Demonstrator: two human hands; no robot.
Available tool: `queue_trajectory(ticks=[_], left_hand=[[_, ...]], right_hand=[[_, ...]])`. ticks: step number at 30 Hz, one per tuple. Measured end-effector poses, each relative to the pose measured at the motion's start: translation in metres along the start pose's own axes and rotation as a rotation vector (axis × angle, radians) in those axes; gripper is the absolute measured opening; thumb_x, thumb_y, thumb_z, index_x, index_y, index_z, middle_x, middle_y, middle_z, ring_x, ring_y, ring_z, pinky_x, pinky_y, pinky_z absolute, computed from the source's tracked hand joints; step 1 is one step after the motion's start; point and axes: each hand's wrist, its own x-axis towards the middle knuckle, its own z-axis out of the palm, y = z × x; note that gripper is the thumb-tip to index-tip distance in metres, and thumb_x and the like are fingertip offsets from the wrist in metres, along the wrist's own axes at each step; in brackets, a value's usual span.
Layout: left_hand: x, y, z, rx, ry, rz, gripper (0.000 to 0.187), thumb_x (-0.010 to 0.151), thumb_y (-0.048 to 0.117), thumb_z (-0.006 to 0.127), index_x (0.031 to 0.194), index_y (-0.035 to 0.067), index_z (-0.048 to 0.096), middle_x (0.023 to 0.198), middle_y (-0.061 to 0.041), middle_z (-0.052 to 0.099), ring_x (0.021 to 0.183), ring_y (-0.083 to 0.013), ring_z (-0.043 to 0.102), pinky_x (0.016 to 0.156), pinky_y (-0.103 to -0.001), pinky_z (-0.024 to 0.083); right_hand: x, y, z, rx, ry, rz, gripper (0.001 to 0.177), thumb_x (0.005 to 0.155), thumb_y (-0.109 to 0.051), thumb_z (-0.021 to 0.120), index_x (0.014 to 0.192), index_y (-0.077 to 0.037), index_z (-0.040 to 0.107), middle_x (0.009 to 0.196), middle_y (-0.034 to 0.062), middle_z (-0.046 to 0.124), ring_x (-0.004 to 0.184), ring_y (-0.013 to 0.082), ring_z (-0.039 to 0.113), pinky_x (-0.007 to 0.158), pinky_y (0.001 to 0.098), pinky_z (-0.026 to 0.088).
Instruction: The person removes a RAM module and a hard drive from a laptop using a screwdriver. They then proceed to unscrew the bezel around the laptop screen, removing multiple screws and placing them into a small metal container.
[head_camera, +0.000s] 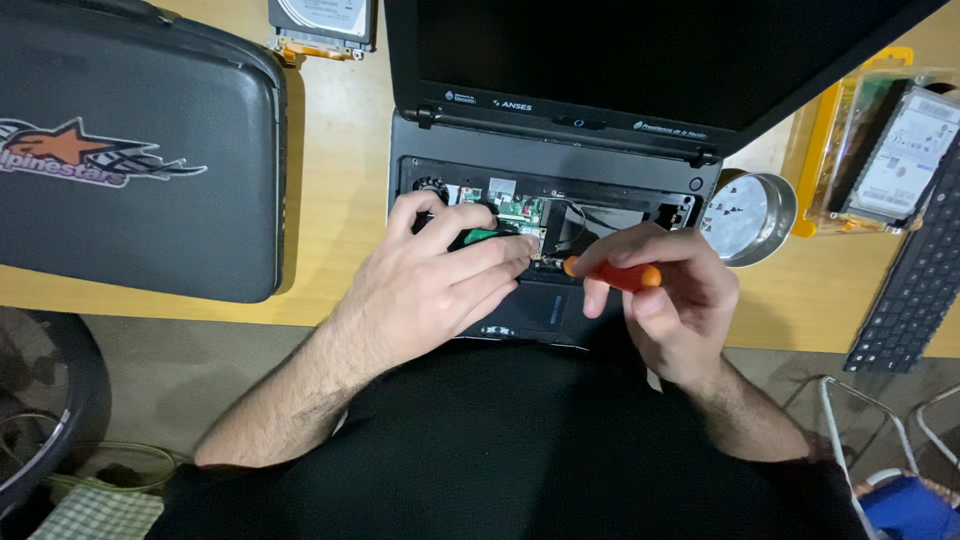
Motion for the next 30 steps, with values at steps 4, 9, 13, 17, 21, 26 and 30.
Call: queue_trajectory(ticks=[4, 9, 13, 17, 21, 26, 30], left_hand=[[0.002, 0.004, 0.001, 0.032, 0.001, -0.002, 0.004, 0.117, 0.019, 0.095, 0.113, 0.018, 0.093, 0.139, 0.007, 0.086, 0.129, -0.0295, 0.069, 0.105, -0.051, 0.047], [0.012, 0.016, 0.003, 0.035, 0.033, -0.045, 0.008, 0.116, 0.018, 0.098, 0.117, 0.011, 0.093, 0.133, 0.0, 0.089, 0.127, -0.0304, 0.069, 0.109, -0.055, 0.048], [0.024, 0.024, 0.009, 0.047, 0.066, -0.041, 0.016, 0.12, 0.023, 0.093, 0.113, 0.009, 0.089, 0.125, -0.004, 0.085, 0.122, -0.034, 0.07, 0.103, -0.054, 0.048], [0.03, 0.027, 0.018, 0.016, 0.068, -0.064, 0.02, 0.116, 0.027, 0.099, 0.116, 0.009, 0.089, 0.126, -0.004, 0.085, 0.12, -0.0321, 0.069, 0.098, -0.052, 0.046], [0.038, 0.032, 0.02, 0.009, 0.055, -0.069, 0.018, 0.12, 0.027, 0.092, 0.118, 0.01, 0.087, 0.128, -0.005, 0.083, 0.119, -0.0324, 0.069, 0.097, -0.051, 0.046], [0.064, 0.044, 0.028, -0.029, 0.024, -0.025, 0.018, 0.121, 0.025, 0.091, 0.119, 0.008, 0.086, 0.128, -0.007, 0.081, 0.112, -0.0326, 0.065, 0.089, -0.049, 0.044], [0.095, 0.06, 0.043, -0.024, -0.054, 0.0, 0.018, 0.12, 0.024, 0.094, 0.115, 0.009, 0.084, 0.117, -0.005, 0.076, 0.104, -0.0291, 0.061, 0.081, -0.046, 0.042]], right_hand=[[-0.003, 0.004, -0.008, 0.04, -0.009, -0.008, 0.027, 0.127, -0.031, 0.07, 0.135, -0.006, 0.066, 0.128, 0.0276, 0.082, 0.079, 0.0225, 0.081, 0.091, 0.0379, 0.073], [-0.011, 0.009, -0.017, 0.003, 0.079, -0.046, 0.041, 0.13, -0.045, 0.067, 0.133, -0.005, 0.06, 0.124, 0.0276, 0.08, 0.073, 0.0229, 0.078, 0.08, 0.0343, 0.074], [-0.01, 0.007, -0.012, 0.006, 0.122, -0.072, 0.042, 0.13, -0.047, 0.067, 0.132, -0.006, 0.059, 0.12, 0.0248, 0.078, 0.07, 0.0226, 0.076, 0.084, 0.0371, 0.075], [-0.012, 0.008, -0.018, 0.062, 0.072, -0.156, 0.036, 0.131, -0.041, 0.067, 0.132, -0.006, 0.059, 0.119, 0.0232, 0.079, 0.068, 0.0214, 0.076, 0.069, 0.032, 0.068], [-0.016, 0.013, -0.033, 0.053, 0.098, -0.251, 0.035, 0.131, -0.042, 0.068, 0.127, -0.008, 0.059, 0.112, 0.0183, 0.081, 0.067, 0.0196, 0.078, 0.062, 0.0312, 0.073], [-0.039, 0.013, -0.066, -0.052, 0.273, -0.364, 0.038, 0.135, -0.045, 0.056, 0.131, -0.008, 0.049, 0.112, 0.0262, 0.077, 0.064, 0.0245, 0.077, 0.062, 0.0325, 0.069], [-0.055, 0.019, -0.103, -0.205, 0.422, -0.456, 0.042, 0.137, -0.048, 0.047, 0.134, -0.006, 0.049, 0.112, 0.0304, 0.077, 0.077, 0.031, 0.082, 0.053, 0.0331, 0.066]])
